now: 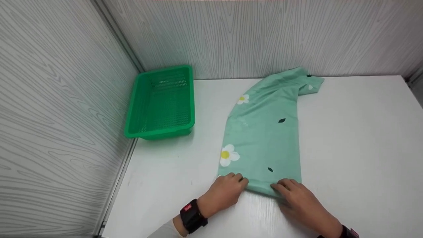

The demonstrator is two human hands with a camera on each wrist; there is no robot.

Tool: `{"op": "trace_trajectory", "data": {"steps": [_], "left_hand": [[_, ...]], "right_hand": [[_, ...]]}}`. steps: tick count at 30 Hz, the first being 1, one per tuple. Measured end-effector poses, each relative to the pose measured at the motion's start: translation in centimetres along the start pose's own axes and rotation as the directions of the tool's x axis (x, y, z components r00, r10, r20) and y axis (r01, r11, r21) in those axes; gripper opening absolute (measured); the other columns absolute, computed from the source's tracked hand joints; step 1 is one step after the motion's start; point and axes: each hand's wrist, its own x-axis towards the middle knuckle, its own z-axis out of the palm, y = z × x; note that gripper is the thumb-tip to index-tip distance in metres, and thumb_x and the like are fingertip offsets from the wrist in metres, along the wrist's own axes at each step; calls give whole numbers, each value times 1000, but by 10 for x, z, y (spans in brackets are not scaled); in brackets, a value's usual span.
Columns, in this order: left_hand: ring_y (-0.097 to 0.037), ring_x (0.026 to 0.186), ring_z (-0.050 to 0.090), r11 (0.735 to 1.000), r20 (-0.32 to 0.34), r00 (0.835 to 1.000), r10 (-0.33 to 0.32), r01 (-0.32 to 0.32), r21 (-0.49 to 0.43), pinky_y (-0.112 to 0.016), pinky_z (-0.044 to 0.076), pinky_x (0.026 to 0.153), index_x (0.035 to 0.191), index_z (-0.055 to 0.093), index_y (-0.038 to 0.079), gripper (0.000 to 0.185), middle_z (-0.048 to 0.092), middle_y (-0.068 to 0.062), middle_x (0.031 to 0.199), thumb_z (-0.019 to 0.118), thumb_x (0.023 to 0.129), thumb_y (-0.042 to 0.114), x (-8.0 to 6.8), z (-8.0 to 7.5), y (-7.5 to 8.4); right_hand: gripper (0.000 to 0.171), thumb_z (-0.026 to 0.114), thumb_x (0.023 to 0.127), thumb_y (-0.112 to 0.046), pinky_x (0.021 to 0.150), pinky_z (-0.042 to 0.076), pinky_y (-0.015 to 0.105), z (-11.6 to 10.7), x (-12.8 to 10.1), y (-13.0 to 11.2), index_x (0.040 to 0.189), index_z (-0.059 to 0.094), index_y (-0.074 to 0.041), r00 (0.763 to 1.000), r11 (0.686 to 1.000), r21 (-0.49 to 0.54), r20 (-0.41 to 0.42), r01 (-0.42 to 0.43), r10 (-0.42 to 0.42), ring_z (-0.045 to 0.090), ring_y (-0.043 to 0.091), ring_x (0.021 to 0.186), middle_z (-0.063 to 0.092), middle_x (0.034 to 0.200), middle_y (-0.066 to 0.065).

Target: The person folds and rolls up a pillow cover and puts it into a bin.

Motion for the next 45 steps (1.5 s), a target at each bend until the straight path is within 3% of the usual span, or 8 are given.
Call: {"op": "trace_trajectory", "data": {"steps": [5,15,22,26,32,36,41,45], "left_hand": [[-11,67,53,998,-11,1000,7,-8,-62,-22,43,50,95,61,15,9,58,3,83,58,88,10,0,-3,-6],[-12,78,57,992,-33,998,-59,55,-109,-23,40,59,96,62,19,12,60,5,86,63,89,9,-9,1,-23],[0,74,56,911,76,984,-162,178,-372,-20,46,62,101,62,20,7,63,10,83,57,96,22,-10,0,-34],[-1,77,56,887,128,973,-193,229,-400,-21,47,64,110,62,19,16,61,9,85,52,100,26,-10,3,-35],[-6,77,55,888,129,962,-242,273,-369,-20,46,63,119,60,14,23,58,3,90,50,100,21,-3,11,-37],[-10,76,52,927,68,966,-249,258,-273,-21,43,60,115,61,12,20,55,1,90,56,96,18,6,14,-37],[-16,93,54,984,-50,985,-164,159,-78,-28,42,67,105,63,14,13,56,-1,98,59,93,17,9,9,-27],[-16,107,49,992,9,997,-81,82,-97,-32,42,81,108,62,17,29,55,1,111,66,88,38,7,2,-16]], "right_hand": [[52,79,68,8,71,54,30,-1,0,2,113,64,-16,999,1000,-23,-48,6,-7,60,14,94,61,103,-5],[51,77,72,6,66,54,29,-9,-11,16,117,65,-16,995,999,8,-95,-36,36,64,14,89,66,98,-2],[35,65,87,0,78,54,33,-15,-18,33,118,64,-15,991,967,215,15,-137,136,65,12,98,69,110,-2],[31,61,90,-2,79,53,33,-16,-15,40,118,64,-17,975,936,274,90,-220,203,63,10,99,68,111,-4],[28,65,87,0,78,53,34,-10,-10,45,112,66,-14,974,930,296,18,-220,225,64,12,97,68,104,-5],[33,74,78,3,67,52,28,-5,-7,48,106,66,-12,975,953,250,-93,-172,200,64,9,81,62,90,-5],[35,79,74,-3,64,51,26,-3,-2,49,103,64,-15,969,959,185,-80,-217,235,62,9,77,55,84,-6],[37,83,68,-4,61,47,25,-8,0,46,98,64,-14,967,972,92,-110,-219,228,54,11,76,52,83,-4]]}}
